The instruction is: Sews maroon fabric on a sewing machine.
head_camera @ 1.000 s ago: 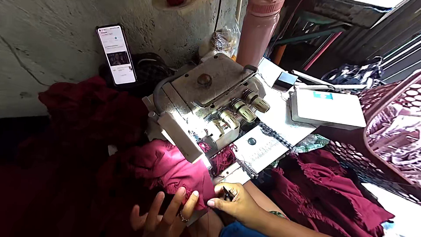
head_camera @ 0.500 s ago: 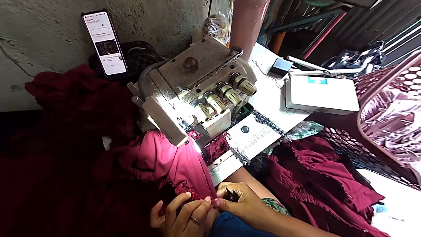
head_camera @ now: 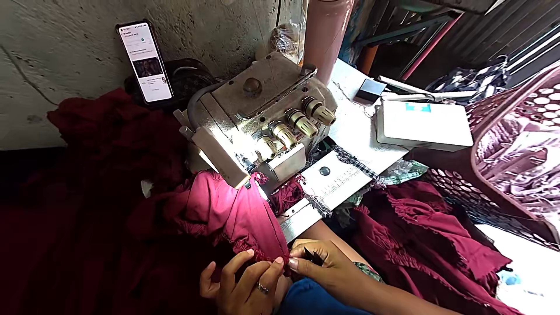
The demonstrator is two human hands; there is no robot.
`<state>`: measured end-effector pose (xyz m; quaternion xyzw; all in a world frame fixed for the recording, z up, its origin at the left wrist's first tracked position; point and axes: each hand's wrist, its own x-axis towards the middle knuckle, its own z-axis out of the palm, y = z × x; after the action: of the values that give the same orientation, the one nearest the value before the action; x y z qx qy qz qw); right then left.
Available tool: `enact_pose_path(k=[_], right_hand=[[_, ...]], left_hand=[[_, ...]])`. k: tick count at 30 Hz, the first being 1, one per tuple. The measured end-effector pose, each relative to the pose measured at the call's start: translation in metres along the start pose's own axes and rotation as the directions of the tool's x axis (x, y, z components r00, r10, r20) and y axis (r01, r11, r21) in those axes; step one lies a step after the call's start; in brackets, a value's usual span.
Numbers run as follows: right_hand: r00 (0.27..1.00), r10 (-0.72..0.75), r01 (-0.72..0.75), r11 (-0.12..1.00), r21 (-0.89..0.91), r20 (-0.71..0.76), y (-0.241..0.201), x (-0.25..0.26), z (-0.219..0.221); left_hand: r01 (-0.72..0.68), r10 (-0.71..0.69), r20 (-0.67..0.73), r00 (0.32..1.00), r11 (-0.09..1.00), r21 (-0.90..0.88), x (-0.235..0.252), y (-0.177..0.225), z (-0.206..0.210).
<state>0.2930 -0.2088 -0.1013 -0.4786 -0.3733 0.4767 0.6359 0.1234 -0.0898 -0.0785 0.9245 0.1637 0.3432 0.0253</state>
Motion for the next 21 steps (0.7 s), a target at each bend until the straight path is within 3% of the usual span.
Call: enact_pose_path(k=[4, 7, 9, 10, 11, 12, 13, 14, 15, 16, 17, 19, 20, 21], right_hand=[[0.996, -0.072, 0.07, 0.996, -0.046, -0.051, 0.002, 0.003, 0.006], [0.983, -0.165, 0.153, 0.978, -0.141, -0.077, 0.002, 0.004, 0.007], [0.971, -0.222, 0.201, 0.959, -0.202, -0.088, -0.001, 0.005, 0.007], [0.967, -0.239, 0.214, 0.952, -0.22, -0.092, -0.002, 0.006, 0.006], [0.965, -0.244, 0.217, 0.948, -0.232, -0.094, -0.004, 0.007, 0.006], [0.966, -0.241, 0.213, 0.947, -0.242, -0.094, -0.006, 0.007, 0.006], [0.967, -0.238, 0.209, 0.944, -0.254, -0.09, -0.006, 0.008, 0.006], [0.967, -0.243, 0.212, 0.938, -0.273, -0.083, -0.004, 0.008, 0.006], [0.964, -0.253, 0.219, 0.929, -0.298, -0.08, -0.001, 0.009, 0.006], [0.96, -0.267, 0.228, 0.918, -0.324, -0.081, 0.003, 0.009, 0.006], [0.957, -0.277, 0.233, 0.91, -0.343, -0.084, 0.006, 0.009, 0.005], [0.953, -0.288, 0.238, 0.902, -0.36, -0.091, 0.01, 0.007, 0.004], [0.951, -0.293, 0.24, 0.898, -0.367, -0.095, 0.01, 0.007, 0.003], [0.95, -0.298, 0.242, 0.896, -0.373, -0.099, 0.01, 0.006, 0.003]], left_hand=[[0.013, -0.013, -0.019, 1.0, 1.0, 0.017, 0.0, 0.004, 0.003], [0.095, -0.096, -0.049, 0.994, 0.995, -0.015, -0.003, 0.006, 0.0], [0.214, -0.228, -0.046, 0.973, 0.954, -0.21, -0.013, 0.012, 0.0], [0.306, -0.316, 0.038, 0.948, 0.874, -0.377, -0.021, 0.017, 0.001], [0.433, -0.393, 0.198, 0.898, 0.706, -0.56, -0.029, 0.023, 0.004], [0.575, -0.425, 0.406, 0.809, 0.433, -0.694, -0.034, 0.027, 0.009], [0.668, -0.369, 0.594, 0.715, 0.107, -0.737, -0.037, 0.027, 0.014], [0.662, -0.314, 0.69, 0.652, -0.207, -0.72, -0.034, 0.025, 0.019], [0.562, -0.286, 0.726, 0.625, -0.48, -0.673, -0.024, 0.022, 0.022], [0.427, -0.308, 0.732, 0.607, -0.651, -0.628, -0.01, 0.018, 0.021], [0.317, -0.357, 0.724, 0.591, -0.723, -0.614, 0.0, 0.016, 0.019], [0.323, -0.54, 0.694, 0.476, -0.626, -0.709, 0.012, 0.025, 0.011], [0.364, -0.64, 0.641, 0.424, -0.527, -0.768, 0.014, 0.032, 0.01], [0.41, -0.723, 0.551, 0.416, -0.392, -0.824, 0.015, 0.038, 0.012]])
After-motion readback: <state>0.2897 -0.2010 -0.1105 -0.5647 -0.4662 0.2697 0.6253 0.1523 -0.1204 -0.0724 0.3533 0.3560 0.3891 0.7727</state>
